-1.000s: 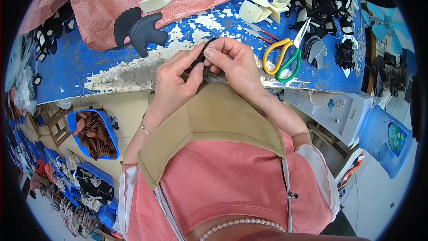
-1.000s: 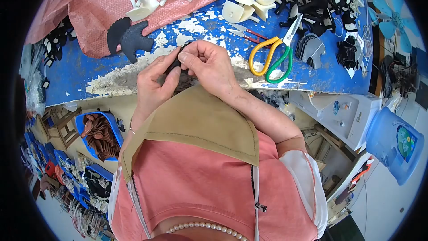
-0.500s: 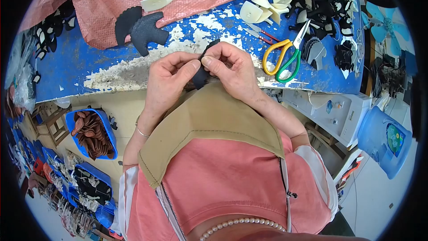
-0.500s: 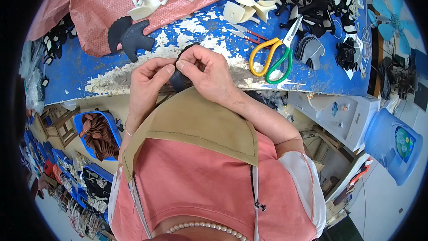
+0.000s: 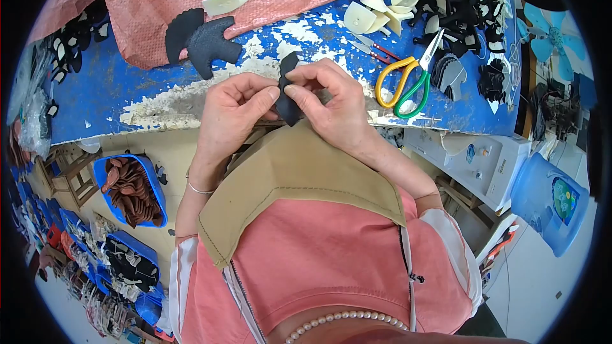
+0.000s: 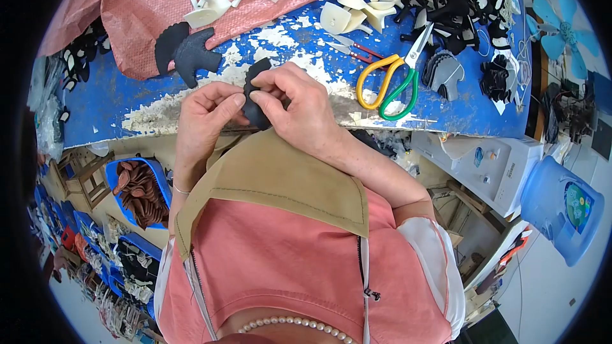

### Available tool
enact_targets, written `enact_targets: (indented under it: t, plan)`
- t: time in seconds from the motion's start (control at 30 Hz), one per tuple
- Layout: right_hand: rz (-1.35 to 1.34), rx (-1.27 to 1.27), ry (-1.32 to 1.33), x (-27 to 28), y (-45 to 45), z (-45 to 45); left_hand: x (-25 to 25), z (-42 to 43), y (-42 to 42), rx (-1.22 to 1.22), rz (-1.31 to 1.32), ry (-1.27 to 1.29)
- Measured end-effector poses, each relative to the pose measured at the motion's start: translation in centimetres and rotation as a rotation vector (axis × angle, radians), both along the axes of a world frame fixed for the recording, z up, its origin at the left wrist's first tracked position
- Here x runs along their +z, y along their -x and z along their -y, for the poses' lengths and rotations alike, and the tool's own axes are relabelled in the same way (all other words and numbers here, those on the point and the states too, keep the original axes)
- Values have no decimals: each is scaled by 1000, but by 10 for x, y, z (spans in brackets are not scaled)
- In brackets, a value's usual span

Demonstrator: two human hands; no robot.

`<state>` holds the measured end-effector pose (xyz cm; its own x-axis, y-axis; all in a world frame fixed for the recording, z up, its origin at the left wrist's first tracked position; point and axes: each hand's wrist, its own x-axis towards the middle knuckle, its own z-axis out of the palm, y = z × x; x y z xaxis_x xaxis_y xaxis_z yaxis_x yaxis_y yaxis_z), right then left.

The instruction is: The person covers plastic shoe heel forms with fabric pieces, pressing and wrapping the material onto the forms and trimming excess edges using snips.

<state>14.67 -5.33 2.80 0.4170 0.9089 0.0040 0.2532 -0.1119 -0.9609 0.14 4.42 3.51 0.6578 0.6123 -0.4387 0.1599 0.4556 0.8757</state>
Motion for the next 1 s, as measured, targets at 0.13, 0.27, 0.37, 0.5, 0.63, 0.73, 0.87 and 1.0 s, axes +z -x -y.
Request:
enact_targets:
  t: [0.13,0.27,0.37,0.5,0.63,0.73,0.87,1.0]
  plan:
    - [110,20,-10,-1,0,2,-1,1,0,21,14,122]
    - [95,41,-9,-1,0,3,-2,-1,1,-14,8,120]
    - [90,51,-19,0,0,2,-4,-3,3,-24,24,126]
    - [92,57,-45,1,1,2,-9,-2,4,-24,76,152]
    - [79,49,-103,1,3,1,-12,2,3,-52,138,-54]
    - [77,52,-81,2,4,2,-15,5,2,-33,132,-125]
    - [48,59,-47,4,3,2,-20,10,-1,0,134,-212]
    - [-27,70,-15,5,1,2,-22,14,-4,38,161,-258]
